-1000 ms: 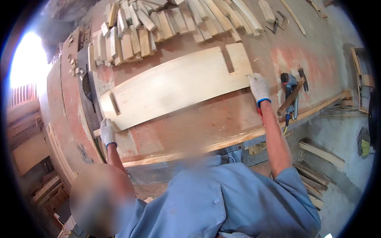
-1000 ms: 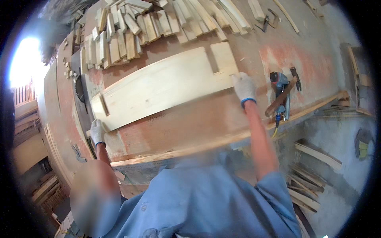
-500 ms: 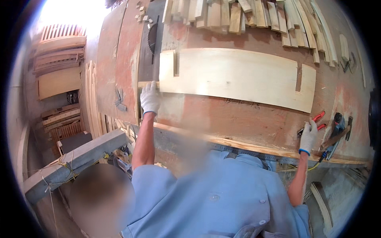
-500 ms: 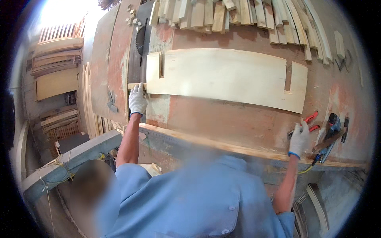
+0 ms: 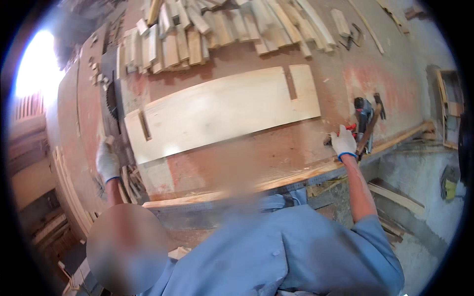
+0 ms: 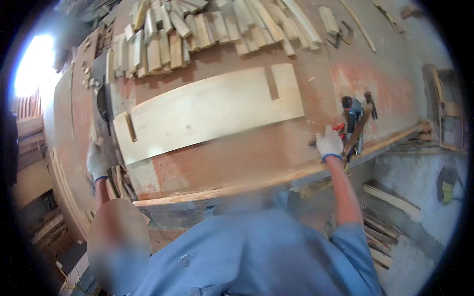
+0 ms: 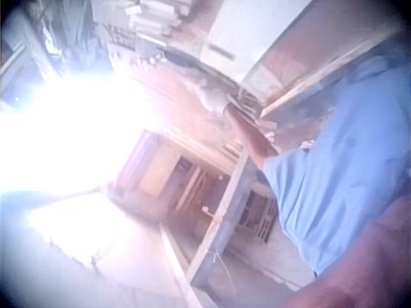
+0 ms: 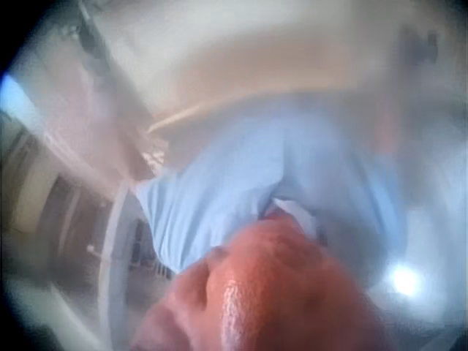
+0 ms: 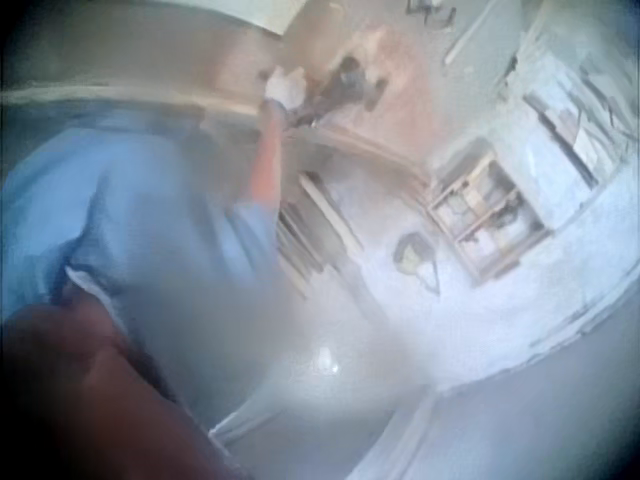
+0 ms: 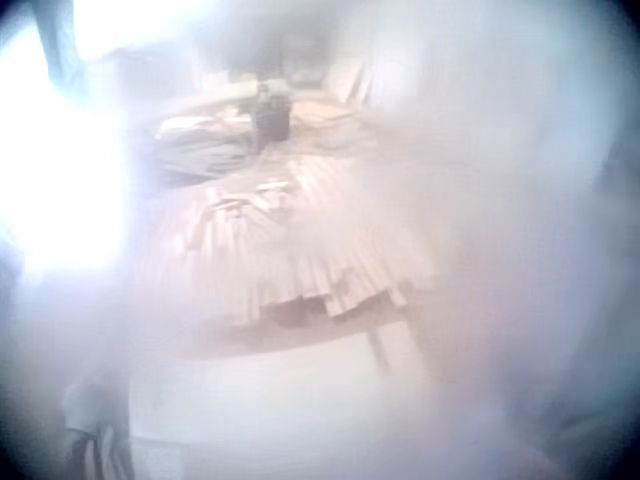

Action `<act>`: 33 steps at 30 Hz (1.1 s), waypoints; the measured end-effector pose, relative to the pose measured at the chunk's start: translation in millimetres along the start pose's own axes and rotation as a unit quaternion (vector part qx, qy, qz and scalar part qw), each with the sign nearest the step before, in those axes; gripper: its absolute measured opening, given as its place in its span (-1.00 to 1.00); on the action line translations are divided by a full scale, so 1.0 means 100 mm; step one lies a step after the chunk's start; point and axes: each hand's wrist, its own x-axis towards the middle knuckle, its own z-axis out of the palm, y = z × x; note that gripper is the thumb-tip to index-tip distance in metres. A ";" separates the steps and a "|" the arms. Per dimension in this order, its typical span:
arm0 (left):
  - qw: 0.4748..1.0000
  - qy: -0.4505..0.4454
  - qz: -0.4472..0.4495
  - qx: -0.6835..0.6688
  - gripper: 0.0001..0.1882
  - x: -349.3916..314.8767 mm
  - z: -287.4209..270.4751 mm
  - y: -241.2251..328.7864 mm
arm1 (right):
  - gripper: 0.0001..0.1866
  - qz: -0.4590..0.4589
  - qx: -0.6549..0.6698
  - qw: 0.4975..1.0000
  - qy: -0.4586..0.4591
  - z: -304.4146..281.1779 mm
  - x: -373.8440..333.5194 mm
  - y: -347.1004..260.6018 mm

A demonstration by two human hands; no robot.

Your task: The person assembles a wooden panel by inserting small wooden strips into pre-cut slots. They use a hammer to tap the strips into place and a nail gun to secure them. The person also uses pliers to remove a nail from the panel.

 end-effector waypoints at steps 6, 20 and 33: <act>0.974 0.033 -0.023 -0.224 -0.36 0.11 0.06 0.90 | -0.39 -0.097 0.205 0.958 0.174 -0.05 0.03 -0.54; 0.943 -0.068 -0.178 -0.271 -0.56 -0.08 0.65 1.37 | -0.32 0.010 0.328 0.944 0.044 -0.26 0.80 -1.21; 0.955 0.028 0.225 -0.190 -0.52 -0.44 1.07 4.42 | -0.50 -0.038 0.144 0.946 0.289 -1.10 2.82 -1.27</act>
